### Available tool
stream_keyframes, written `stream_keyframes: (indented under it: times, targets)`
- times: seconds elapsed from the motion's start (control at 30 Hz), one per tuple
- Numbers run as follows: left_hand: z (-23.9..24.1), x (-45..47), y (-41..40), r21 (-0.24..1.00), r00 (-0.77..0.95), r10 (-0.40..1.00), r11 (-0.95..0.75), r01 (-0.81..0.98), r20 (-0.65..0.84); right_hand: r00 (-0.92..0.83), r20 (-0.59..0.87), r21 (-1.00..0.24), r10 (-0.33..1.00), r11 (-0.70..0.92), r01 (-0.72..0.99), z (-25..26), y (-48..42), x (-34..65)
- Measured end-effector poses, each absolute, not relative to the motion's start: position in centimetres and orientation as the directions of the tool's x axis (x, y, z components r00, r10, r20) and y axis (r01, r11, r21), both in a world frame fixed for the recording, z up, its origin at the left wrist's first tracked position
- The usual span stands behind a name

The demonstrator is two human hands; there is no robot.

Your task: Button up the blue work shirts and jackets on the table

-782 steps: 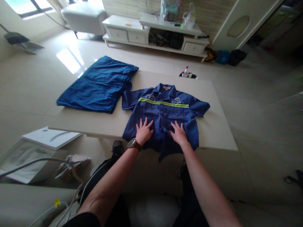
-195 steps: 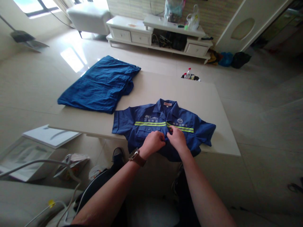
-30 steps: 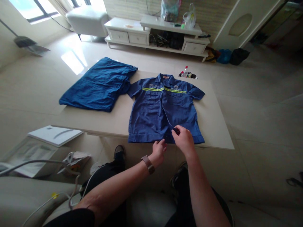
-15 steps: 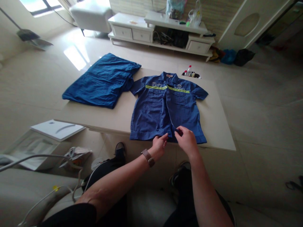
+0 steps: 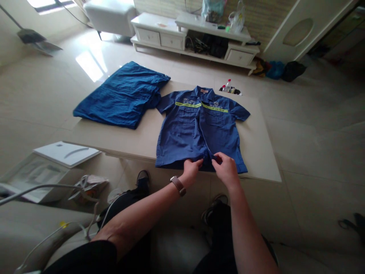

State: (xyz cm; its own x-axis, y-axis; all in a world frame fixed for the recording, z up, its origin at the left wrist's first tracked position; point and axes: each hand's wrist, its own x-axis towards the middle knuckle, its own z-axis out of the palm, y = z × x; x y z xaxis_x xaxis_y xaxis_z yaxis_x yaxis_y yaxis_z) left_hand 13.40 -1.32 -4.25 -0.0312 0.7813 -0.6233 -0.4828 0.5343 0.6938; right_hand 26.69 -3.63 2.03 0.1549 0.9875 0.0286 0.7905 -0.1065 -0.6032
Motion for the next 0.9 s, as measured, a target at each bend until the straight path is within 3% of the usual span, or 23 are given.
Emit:
stream_keyframes:
  times: [0.13,0.23,0.4,0.57,0.9]
  targets:
    - [-3.1,12.8,-1.2,0.857,-0.077,0.903,0.371,-0.357,-0.423,0.152,0.014,-0.616,0.988,-0.111,0.780,2.2,-3.7,26.4]
    - [-2.2,12.2,-1.1,0.880,-0.050,0.938,0.301,-0.368,-0.342,0.152,0.014,-0.606,0.988,-0.113,0.787,2.3,-3.7,26.4]
    - [-1.4,11.5,-1.1,0.866,-0.021,0.934,0.323,-0.382,-0.358,0.147,0.029,-0.598,0.989,-0.101,0.795,2.2,-3.6,26.2]
    - [-1.0,10.7,-1.4,0.899,-0.018,0.933,0.342,-0.272,-0.360,0.131,0.054,-0.593,0.990,-0.074,0.802,2.1,-3.5,25.6]
    - [-1.0,10.3,-1.0,0.933,0.080,0.968,0.252,-0.257,-0.240,0.110,0.059,-0.696,0.992,-0.038,0.717,1.9,-3.3,25.0]
